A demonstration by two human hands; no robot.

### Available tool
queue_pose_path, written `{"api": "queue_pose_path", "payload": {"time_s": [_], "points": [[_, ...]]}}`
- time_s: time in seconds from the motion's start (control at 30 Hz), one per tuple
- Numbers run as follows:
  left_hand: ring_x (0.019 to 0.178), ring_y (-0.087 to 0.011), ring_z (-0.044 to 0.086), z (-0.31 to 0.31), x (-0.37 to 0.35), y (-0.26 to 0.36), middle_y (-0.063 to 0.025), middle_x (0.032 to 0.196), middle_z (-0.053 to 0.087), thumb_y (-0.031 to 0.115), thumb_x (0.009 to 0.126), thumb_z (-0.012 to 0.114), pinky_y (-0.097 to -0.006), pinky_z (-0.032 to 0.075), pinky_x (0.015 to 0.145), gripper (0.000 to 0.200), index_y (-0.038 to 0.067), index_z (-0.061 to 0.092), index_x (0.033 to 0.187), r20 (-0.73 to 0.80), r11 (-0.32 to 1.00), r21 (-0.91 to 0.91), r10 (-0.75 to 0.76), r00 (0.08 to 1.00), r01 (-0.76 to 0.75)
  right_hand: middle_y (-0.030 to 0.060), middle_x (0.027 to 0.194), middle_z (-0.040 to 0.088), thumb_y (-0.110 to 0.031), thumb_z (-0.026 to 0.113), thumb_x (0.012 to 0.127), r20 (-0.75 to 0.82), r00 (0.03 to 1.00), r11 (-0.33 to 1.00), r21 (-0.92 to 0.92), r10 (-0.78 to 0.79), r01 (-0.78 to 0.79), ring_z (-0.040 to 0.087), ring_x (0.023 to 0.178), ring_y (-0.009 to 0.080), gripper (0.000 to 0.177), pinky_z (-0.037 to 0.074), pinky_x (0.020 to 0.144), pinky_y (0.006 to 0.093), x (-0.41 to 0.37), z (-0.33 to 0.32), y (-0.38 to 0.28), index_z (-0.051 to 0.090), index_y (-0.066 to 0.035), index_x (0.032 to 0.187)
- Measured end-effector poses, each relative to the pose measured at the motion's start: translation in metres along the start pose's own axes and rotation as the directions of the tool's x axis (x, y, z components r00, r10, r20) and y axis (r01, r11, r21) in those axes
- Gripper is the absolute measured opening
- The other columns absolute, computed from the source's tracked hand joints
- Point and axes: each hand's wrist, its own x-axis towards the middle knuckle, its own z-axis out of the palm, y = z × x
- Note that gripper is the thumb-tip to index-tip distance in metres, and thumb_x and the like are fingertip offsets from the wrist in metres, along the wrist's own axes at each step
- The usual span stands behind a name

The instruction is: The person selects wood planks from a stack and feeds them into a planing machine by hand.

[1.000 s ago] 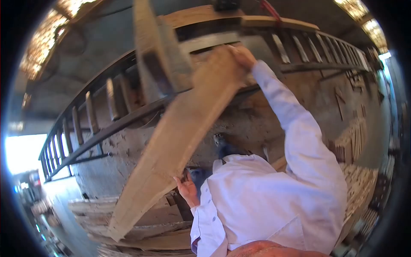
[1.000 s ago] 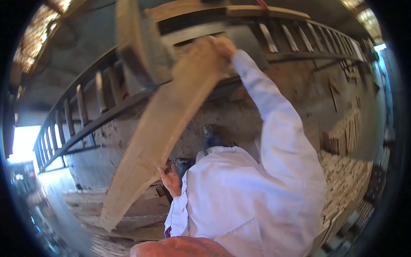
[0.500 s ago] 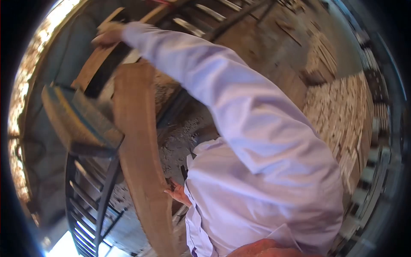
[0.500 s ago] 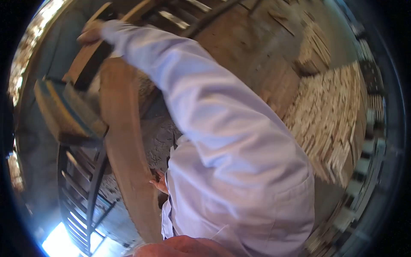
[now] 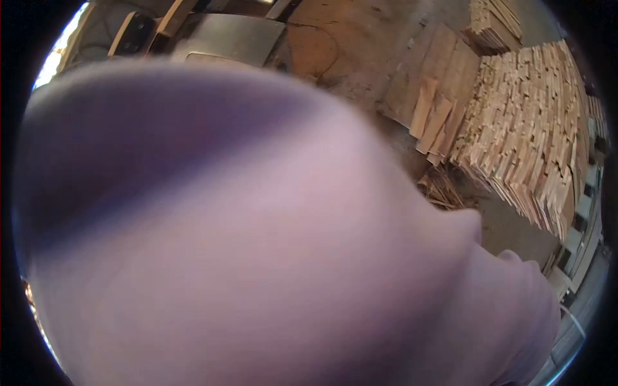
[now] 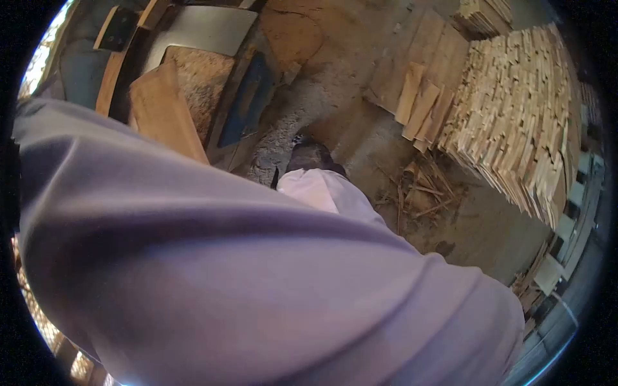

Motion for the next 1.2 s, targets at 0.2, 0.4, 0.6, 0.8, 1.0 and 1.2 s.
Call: {"api": "queue_pose_path", "payload": {"time_s": [0.2, 0.4, 0.6, 0.8, 1.0, 1.2], "points": [[0.126, -0.0228, 0.050, -0.007, -0.012, 0.003, -0.0073, 0.139, 0.053, 0.052, 0.091, 0.068, -0.0443, 0.040, 0.111, 0.066, 0.014, 0.049, 0.141, 0.018, 1.000, 0.011, 0.015, 1.000, -0.016, 0.0038, 0.089, 0.073, -0.050, 0.058, 0.096, 0.014, 0.999, 0.995, 0.098, 0.030, -0.032, 0.069, 0.076, 0.0155, 0.043, 0.054, 0.072, 0.0323, 0.006, 0.008, -0.019, 0.075, -0.011, 0.095], [0.122, -0.0224, 0.053, -0.012, -0.018, -0.006, -0.0072, 0.135, 0.056, 0.054, 0.090, 0.068, -0.0444, 0.042, 0.108, 0.066, 0.014, 0.050, 0.140, 0.018, 1.000, 0.016, 0.023, 1.000, -0.023, 0.0039, 0.089, 0.074, -0.048, 0.058, 0.097, 0.029, 0.998, 0.981, 0.182, 0.058, -0.062, 0.069, 0.076, 0.0152, 0.041, 0.055, 0.071, 0.0319, 0.005, 0.002, -0.032, 0.075, -0.010, 0.096], [0.118, -0.0220, 0.056, -0.018, -0.010, -0.032, -0.0071, 0.131, 0.059, 0.056, 0.089, 0.068, -0.0446, 0.044, 0.106, 0.067, 0.015, 0.051, 0.139, 0.026, 0.996, -0.058, 0.071, 0.997, -0.069, 0.0040, 0.090, 0.074, -0.046, 0.058, 0.098, 0.028, 0.998, 0.969, 0.242, 0.049, -0.054, 0.070, 0.076, 0.0149, 0.040, 0.056, 0.070, 0.0315, 0.007, 0.025, -0.071, 0.074, -0.010, 0.097], [0.115, -0.0216, 0.059, -0.019, 0.001, -0.033, -0.0070, 0.128, 0.062, 0.058, 0.088, 0.069, -0.0447, 0.046, 0.103, 0.067, 0.015, 0.052, 0.137, 0.089, 0.999, -0.032, 0.015, 0.996, -0.012, 0.0046, 0.092, 0.075, -0.043, 0.058, 0.099, -0.005, 0.983, 0.926, 0.337, 0.182, -0.170, 0.072, 0.080, 0.0154, 0.038, 0.057, 0.070, 0.0322, -0.012, 0.012, 0.031, 0.074, -0.008, 0.098], [0.111, -0.0212, 0.061, -0.034, 0.020, -0.040, -0.0069, 0.124, 0.066, 0.060, 0.087, 0.069, -0.0449, 0.048, 0.101, 0.068, 0.016, 0.054, 0.136, 0.311, 0.993, -0.046, -0.091, 0.946, 0.111, 0.0092, 0.101, 0.074, -0.031, 0.062, 0.099, -0.106, 0.936, 0.787, 0.578, 0.335, -0.216, 0.072, 0.084, 0.0199, 0.031, 0.059, 0.075, 0.0352, -0.071, 0.035, 0.095, 0.073, -0.003, 0.103], [0.095, -0.0240, 0.064, -0.033, 0.030, -0.058, -0.0067, 0.111, 0.068, 0.045, 0.095, 0.067, -0.0409, 0.055, 0.087, 0.045, 0.012, 0.059, 0.125, -0.150, 0.967, -0.093, 0.223, 0.963, -0.238, 0.0082, 0.102, 0.072, -0.022, 0.062, 0.097, -0.224, 0.947, 0.823, 0.563, 0.231, -0.068, 0.070, 0.095, 0.0211, 0.027, 0.058, 0.083, 0.0357, -0.140, 0.043, 0.133, 0.069, -0.005, 0.116]]}}
